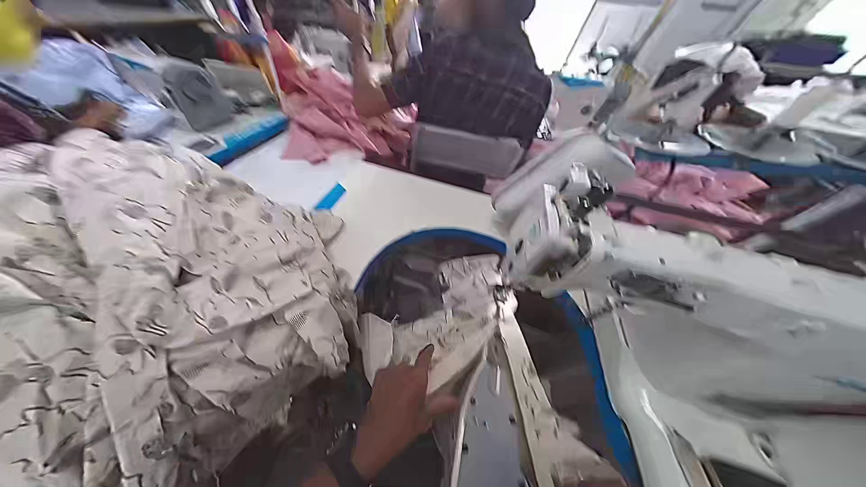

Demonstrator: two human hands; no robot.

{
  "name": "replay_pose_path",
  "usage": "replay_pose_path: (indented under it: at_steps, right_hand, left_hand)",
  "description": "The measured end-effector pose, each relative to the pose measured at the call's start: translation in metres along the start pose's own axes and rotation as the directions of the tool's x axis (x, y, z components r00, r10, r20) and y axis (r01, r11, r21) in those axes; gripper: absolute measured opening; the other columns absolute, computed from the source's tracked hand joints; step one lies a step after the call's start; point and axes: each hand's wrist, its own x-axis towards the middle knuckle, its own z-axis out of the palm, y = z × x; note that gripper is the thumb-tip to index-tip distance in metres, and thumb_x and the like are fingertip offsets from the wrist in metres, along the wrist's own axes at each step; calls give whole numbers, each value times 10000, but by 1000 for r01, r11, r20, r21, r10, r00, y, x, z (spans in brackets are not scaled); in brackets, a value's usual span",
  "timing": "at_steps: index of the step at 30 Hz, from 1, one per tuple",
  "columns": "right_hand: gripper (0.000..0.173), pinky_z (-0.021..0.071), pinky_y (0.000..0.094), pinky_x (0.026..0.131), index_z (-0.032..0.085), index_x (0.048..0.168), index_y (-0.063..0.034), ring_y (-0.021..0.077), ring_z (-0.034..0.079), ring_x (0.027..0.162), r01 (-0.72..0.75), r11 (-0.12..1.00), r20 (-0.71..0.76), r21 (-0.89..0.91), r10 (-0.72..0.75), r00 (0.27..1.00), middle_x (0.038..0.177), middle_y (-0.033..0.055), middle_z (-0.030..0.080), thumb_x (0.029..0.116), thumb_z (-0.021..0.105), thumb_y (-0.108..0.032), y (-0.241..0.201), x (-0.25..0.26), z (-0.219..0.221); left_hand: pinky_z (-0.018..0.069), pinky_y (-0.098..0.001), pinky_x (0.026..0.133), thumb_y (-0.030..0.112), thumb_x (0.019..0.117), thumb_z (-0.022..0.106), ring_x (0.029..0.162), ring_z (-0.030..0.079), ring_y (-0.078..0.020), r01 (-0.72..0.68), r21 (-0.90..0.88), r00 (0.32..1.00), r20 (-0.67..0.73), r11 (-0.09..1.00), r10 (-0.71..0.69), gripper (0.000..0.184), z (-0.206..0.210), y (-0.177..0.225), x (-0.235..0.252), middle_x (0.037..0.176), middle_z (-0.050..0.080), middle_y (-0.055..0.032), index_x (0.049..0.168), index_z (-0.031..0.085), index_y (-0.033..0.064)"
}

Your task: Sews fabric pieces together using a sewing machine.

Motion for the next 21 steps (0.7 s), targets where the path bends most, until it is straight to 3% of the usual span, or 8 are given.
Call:
replay_pose_path:
  at_steps: [1, 3, 5, 8, 11, 12, 17, 21]
  right_hand:
    - [281, 505, 710, 733, 745, 897, 36, 506, 695, 817, -81, 997, 46, -12, 81, 996, 812, 274, 703, 958, 678, -230, 8, -3, 2]
    - [248, 499, 658, 610, 716, 817, 7, 471, 684, 704, -154, 982, -26, -112, 152, 988, 704, 227, 666, 943, 689, -205, 3, -25, -6]
    - [248, 486, 514, 451, 652, 716, -59, 343, 650, 537, -42, 954, -194, -298, -17, 981, 576, 121, 586, 883, 646, -242, -27, -37, -25]
    - [114, 523, 492, 480, 721, 782, -42, 332, 680, 582, 6, 950, -172, -312, -63, 983, 638, 133, 642, 864, 701, -118, -83, -29, -26]
    - [120, 479, 368, 424, 684, 713, -56, 238, 640, 522, 164, 950, -145, -265, -207, 967, 593, 86, 600, 830, 666, -75, -112, 6, 6]
    - [116, 465, 359, 415, 679, 719, -63, 232, 633, 511, 168, 953, -103, -251, -199, 975, 586, 81, 593, 830, 663, -90, -115, 12, 13]
    - [183, 508, 469, 452, 701, 855, -12, 336, 682, 561, -59, 971, 70, -231, 77, 995, 646, 153, 653, 951, 618, -145, -113, 21, -11]
    - [323, 518, 471, 488, 689, 844, 34, 357, 687, 590, -77, 971, 118, -225, 106, 987, 673, 185, 654, 993, 604, -241, -113, 30, -27]
  left_hand:
    - [565, -600, 667, 462, 901, 728, 681, 715, -381, -61, -94, 997, -61, 994, 55, 543, 7, 7, -9, 722, 714, -173, 1220, 719, 22]
    - [524, -503, 569, 288, 998, 602, 573, 654, -281, -187, -271, 982, -71, 944, 174, 305, 23, 27, -18, 630, 648, -112, 938, 745, 26]
    - [471, -407, 488, 197, 1012, 525, 500, 600, -208, -335, -344, 940, -180, 877, 289, 289, 37, 42, -14, 569, 594, -67, 865, 719, 42]
    - [460, -385, 453, 149, 982, 542, 457, 580, -204, -426, -362, 904, -211, 829, 372, 265, 46, 38, -19, 537, 587, -67, 963, 769, 14]
    - [422, -399, 410, 86, 811, 614, 432, 572, -227, -438, -340, 897, -228, 832, 379, 148, 56, 29, -22, 495, 524, -79, 671, 609, 37]
    - [430, -404, 410, 73, 786, 625, 436, 581, -232, -434, -339, 899, -231, 835, 373, 165, 58, 26, -22, 497, 528, -85, 631, 581, 39]
    - [371, -329, 403, 169, 961, 516, 413, 509, -154, -425, -501, 898, -338, 754, 281, 300, 76, 22, 14, 479, 497, -37, 706, 643, 77]
    - [371, -347, 377, 165, 967, 491, 389, 495, -179, -408, -482, 910, -281, 775, 304, 269, 69, 27, 34, 469, 465, -32, 836, 695, 48]
